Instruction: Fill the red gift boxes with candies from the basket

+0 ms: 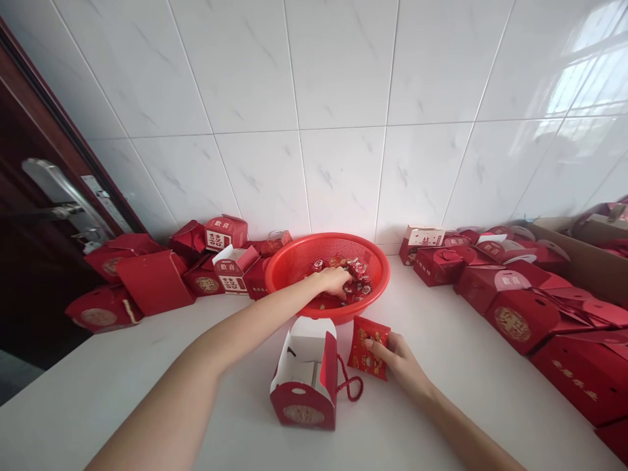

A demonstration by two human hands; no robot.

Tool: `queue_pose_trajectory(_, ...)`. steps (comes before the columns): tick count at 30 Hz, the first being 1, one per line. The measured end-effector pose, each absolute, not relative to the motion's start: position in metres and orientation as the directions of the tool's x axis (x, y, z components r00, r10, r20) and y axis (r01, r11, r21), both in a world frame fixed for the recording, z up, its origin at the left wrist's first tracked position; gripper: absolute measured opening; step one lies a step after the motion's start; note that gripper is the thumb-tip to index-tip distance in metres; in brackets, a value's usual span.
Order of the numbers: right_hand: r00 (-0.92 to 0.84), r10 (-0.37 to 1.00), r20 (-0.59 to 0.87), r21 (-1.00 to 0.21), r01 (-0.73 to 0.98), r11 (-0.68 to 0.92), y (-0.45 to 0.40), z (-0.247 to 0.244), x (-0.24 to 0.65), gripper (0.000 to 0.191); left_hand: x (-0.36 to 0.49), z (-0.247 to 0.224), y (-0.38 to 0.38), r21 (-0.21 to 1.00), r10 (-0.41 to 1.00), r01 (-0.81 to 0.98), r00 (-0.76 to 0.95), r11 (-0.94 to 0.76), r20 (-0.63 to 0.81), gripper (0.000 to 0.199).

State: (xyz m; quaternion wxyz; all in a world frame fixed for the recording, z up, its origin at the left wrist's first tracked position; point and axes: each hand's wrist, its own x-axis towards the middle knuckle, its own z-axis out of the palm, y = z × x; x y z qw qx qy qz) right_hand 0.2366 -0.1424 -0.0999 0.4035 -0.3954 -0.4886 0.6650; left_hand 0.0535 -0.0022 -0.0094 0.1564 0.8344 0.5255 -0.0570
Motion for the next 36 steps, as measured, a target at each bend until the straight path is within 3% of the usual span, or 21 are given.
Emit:
queue_pose_trajectory(4, -0.351, 0.927, -0.133, -0.971, -0.143, -0.194, -0.143, -0.099, 0.236, 0.050, 0.050, -0.005, 0.003, 0.390, 0.870, 0.858, 0.440, -0.334, -0.224, 0.003)
queue_pose_trajectory(9, -0.347, 0.927, -0.143, -0.972, -0.128, -0.198, -0.143, -0.100, 0.237, 0.051, 0.037, 0.016, -0.002, 0.709, 0.894, 0.655, 0.441, -0.261, -0.079, 0.024)
queue_pose_trajectory(13, -0.328, 0.934, -0.142, -0.967, -0.155, -0.202, -0.142, -0.100, 0.238, 0.054, 0.026, 0.030, -0.028, 0.851, 0.909, 0.465, 0.417, -0.244, 0.033, 0.039)
queue_pose_trajectory(17, -0.261, 0.948, -0.184, -0.941, -0.233, -0.247, -0.140, -0.100, 0.240, 0.051, 0.015, 0.037, -0.069, 0.976, 0.910, 0.149, 0.405, -0.161, 0.088, 0.044)
queue_pose_trajectory(27, -0.248, 0.965, -0.086, -0.954, -0.257, -0.151, -0.135, -0.087, 0.248, 0.045, -0.013, 0.042, -0.146, 0.987, 0.964, 0.085, 0.242, -0.137, 0.113, 0.026)
queue_pose_trajectory(31, -0.203, 0.974, -0.096, -0.955, -0.256, -0.148, -0.138, -0.086, 0.246, 0.046, -0.011, 0.043, -0.163, 0.938, 0.935, 0.271, 0.334, -0.215, 0.118, 0.023)
queue_pose_trajectory(36, -0.202, 0.968, -0.152, -0.950, -0.240, -0.199, -0.143, -0.093, 0.242, 0.047, -0.013, 0.046, -0.175, 0.761, 0.939, 0.568, 0.303, -0.315, 0.162, 0.020)
